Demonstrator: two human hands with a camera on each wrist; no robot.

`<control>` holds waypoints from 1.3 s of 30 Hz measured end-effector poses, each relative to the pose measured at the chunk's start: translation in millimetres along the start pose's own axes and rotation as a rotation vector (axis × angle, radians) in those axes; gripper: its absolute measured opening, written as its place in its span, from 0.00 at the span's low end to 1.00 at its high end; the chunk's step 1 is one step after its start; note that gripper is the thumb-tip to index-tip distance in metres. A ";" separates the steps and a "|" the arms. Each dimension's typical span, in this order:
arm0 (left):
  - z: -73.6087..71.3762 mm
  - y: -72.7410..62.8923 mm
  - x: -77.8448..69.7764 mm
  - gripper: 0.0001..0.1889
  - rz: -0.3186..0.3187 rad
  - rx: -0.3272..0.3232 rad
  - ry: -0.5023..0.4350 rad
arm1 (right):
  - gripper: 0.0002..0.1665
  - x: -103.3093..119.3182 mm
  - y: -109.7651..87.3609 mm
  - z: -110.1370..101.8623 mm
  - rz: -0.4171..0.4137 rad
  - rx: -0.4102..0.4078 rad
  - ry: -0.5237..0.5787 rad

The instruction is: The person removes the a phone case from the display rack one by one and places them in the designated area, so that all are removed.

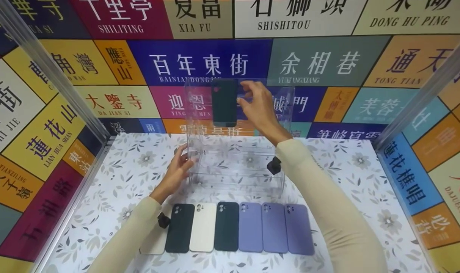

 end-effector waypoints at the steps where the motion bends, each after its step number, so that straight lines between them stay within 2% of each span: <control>1: 0.3 0.2 0.0 0.33 -0.003 0.002 -0.002 | 0.26 1.1 2.2 0.9 0.001 0.002 0.002; 10: -1.1 0.1 0.2 0.32 -0.006 -0.001 0.036 | 0.39 10.3 8.5 15.4 -0.003 0.072 -0.009; 18: -1.2 -1.6 -0.9 0.33 -0.016 0.005 0.029 | 0.39 13.1 8.7 20.8 -0.053 0.074 -0.054; 23: -2.3 -1.8 -0.3 0.33 -0.013 0.011 0.038 | 0.30 13.1 5.7 16.7 -0.090 -0.016 -0.004; 28: -2.4 -1.6 -1.0 0.32 -0.006 0.013 0.033 | 0.19 16.9 -4.6 4.9 -0.176 -0.133 0.064; 33: -2.1 -2.0 -1.7 0.32 -0.002 0.012 0.028 | 0.16 22.3 -14.3 -13.8 -0.235 -0.210 0.115; 39: -1.5 -0.9 -2.4 0.33 0.023 0.005 0.040 | 0.16 23.2 -26.7 -41.4 -0.222 -0.263 0.165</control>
Point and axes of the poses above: each hand's wrist, its own y-axis towards the middle knuckle, its own z-axis out of the palm, x = y × z, the point moved 6 cm from there along y, towards the middle knuckle, and after that the axes turned 1 degree about -y, right-handed, at the moved point
